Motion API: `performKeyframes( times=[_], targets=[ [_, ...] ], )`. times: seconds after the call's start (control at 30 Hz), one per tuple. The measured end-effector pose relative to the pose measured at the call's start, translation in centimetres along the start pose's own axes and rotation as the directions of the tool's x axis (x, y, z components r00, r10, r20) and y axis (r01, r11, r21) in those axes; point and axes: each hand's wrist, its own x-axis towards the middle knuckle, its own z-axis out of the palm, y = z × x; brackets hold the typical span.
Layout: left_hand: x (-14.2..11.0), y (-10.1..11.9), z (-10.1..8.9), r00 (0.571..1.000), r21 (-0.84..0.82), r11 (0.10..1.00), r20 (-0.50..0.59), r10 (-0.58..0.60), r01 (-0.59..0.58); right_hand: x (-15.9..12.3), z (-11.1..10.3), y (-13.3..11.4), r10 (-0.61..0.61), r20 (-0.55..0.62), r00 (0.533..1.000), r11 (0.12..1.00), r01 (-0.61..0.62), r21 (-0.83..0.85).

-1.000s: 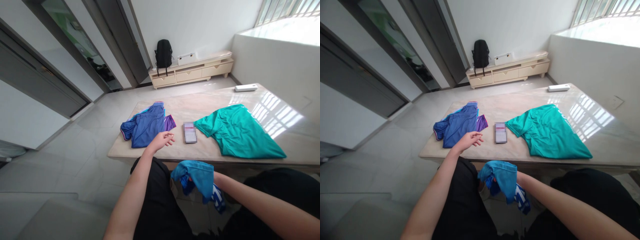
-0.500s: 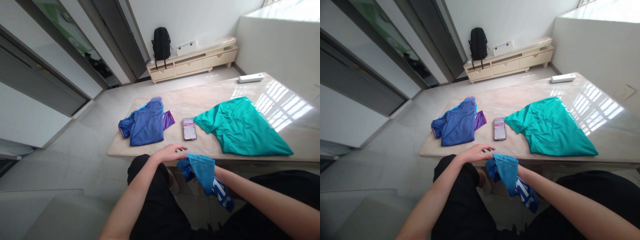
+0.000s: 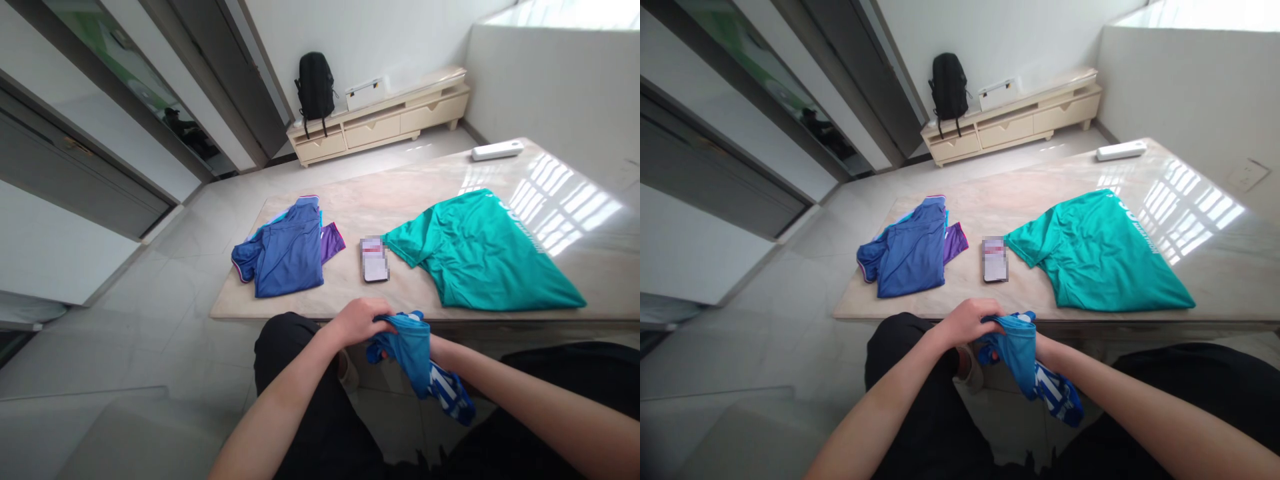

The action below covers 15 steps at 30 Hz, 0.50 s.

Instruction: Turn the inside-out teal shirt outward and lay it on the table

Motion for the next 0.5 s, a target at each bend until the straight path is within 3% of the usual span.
performKeyframes(
  times=[0.13, 0.3, 0.5],
  targets=[
    [-0.3, -0.1, 0.2, 0.998, 0.052, 0.998, -0.051, 0.022, -0.019, -0.1, 0.2, 0.0, -0.001, 0.049, 0.999, 1.0, 0.001, 0.004],
    [-1.0, -0.3, 0.2, 0.996, 0.1, 0.995, -0.083, 0.022, -0.013, 0.0, 0.5, -0.1, -0.023, 0.031, 0.999, 1.0, 0.023, 0.007],
    [-1.4, 0.1, -0.2, 0.988, 0.132, 0.991, -0.155, 0.018, 0.002, 0.0, 0.2, 0.3, -0.001, 0.034, 0.999, 0.991, 0.006, -0.137]
  ],
)
